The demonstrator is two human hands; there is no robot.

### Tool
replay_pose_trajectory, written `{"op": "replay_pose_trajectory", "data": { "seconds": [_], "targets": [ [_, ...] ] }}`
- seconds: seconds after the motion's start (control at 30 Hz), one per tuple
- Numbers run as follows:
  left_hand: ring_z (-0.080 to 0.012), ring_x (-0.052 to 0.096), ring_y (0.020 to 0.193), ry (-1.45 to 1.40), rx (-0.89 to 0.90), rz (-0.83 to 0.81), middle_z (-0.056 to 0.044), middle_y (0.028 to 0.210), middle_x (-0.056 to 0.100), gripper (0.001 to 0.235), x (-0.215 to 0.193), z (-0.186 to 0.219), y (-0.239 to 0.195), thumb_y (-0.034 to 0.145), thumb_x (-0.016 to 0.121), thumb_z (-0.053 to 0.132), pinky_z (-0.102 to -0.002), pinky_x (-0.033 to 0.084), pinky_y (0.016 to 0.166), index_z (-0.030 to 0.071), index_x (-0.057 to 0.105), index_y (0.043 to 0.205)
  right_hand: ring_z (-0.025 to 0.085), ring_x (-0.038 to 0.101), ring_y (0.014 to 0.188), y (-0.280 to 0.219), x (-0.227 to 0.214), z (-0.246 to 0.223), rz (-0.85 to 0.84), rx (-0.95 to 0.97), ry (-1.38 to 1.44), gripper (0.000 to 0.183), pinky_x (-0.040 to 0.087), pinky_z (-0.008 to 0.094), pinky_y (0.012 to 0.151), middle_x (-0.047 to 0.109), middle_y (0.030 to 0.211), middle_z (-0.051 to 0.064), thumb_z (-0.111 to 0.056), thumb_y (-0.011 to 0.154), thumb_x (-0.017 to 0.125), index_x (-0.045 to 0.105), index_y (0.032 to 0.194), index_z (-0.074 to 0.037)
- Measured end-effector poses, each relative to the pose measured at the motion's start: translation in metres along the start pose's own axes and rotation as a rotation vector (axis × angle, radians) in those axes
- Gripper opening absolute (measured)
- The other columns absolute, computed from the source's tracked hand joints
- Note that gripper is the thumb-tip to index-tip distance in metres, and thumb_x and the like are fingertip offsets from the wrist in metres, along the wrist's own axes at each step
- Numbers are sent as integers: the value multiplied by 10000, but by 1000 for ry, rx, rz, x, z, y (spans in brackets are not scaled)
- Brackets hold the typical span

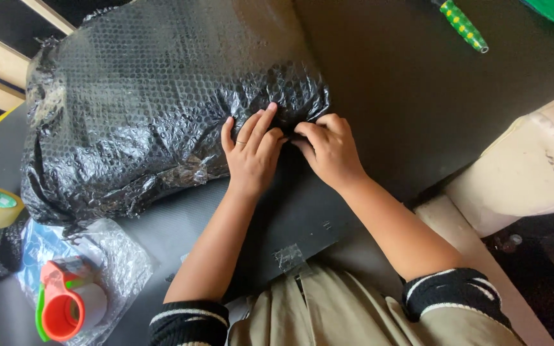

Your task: The person wraps a rectangular item with black bubble wrap, folding and tucking the edges by hand. They then use a feather duster to wipe the surface of the wrapped package.

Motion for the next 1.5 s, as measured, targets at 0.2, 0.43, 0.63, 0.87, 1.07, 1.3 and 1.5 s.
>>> {"op": "replay_pose_trajectory", "data": {
  "seconds": [0.2, 0.43, 0.63, 0.87, 1.07, 1.3, 1.5],
  "targets": [
    [-261, 617, 1244, 62, 29, 86, 17, 1342, 711, 128, -3, -3, -4, 1007, 720, 305, -527, 391, 1113, 233, 711, 902, 173, 625, 825, 1, -2, -7, 182, -80, -47, 153, 528, 291, 735, 630, 713, -59, -97, 876, 782, 717, 862, -235],
    [-280, 592, 1276, 88, -6, 128, 61, 1335, 708, 127, -13, -4, 0, 1006, 706, 330, -493, 431, 1109, 247, 714, 909, 316, 541, 787, 13, -12, -14, 239, -125, -187, 293, 430, 415, 648, 408, 801, 46, -121, 808, 849, 582, 716, -200],
    [-281, 589, 1339, 56, -4, 123, -9, 1410, 671, 154, -31, -3, 1, 967, 739, 352, -575, 294, 1190, 213, 679, 995, 268, 495, 776, 24, -18, 22, 193, 372, 203, 680, 425, 389, 709, 421, 898, 71, -46, 576, 986, 415, 940, -98],
    [-225, 612, 837, -3, 69, 61, 22, 938, 641, 97, -40, 22, -16, 933, 730, 313, -387, 483, 790, 242, 692, 878, 305, 539, 778, 30, -10, 41, 80, 550, 211, 756, 499, 414, 698, 426, 897, 92, -19, 525, 992, 384, 966, -102],
    [-251, 582, 1154, 107, 81, 73, 13, 1244, 688, 76, -24, -1, -10, 1020, 667, 223, -475, 323, 973, 262, 731, 1033, 311, 572, 818, 29, -7, 47, 34, 516, 223, 748, 524, 413, 740, 441, 896, 91, -40, 548, 994, 401, 1001, -101],
    [-219, 530, 1313, 151, 35, 149, 49, 1360, 671, 175, -14, -11, -18, 1088, 580, 261, -546, 159, 1093, 348, 731, 1078, 300, 574, 845, 37, -15, 33, 15, 304, 167, 740, 522, 404, 752, 438, 894, 95, -89, 565, 1019, 410, 986, -101],
    [-213, 512, 1339, 189, 19, 148, 77, 1382, 655, 155, -6, -16, -24, 1068, 602, 304, -558, 127, 1100, 396, 727, 1062, 300, 571, 830, 38, -29, 22, 5, 170, 276, 704, 519, 395, 731, 470, 925, 123, -221, 699, 1027, 420, 1016, -60]
  ]
}}
Point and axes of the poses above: each hand's wrist, its own y-axis towards the middle knuckle, its own x-axis out of the palm, z = x × y, the point moved 10 cm from there along y, towards the middle knuckle
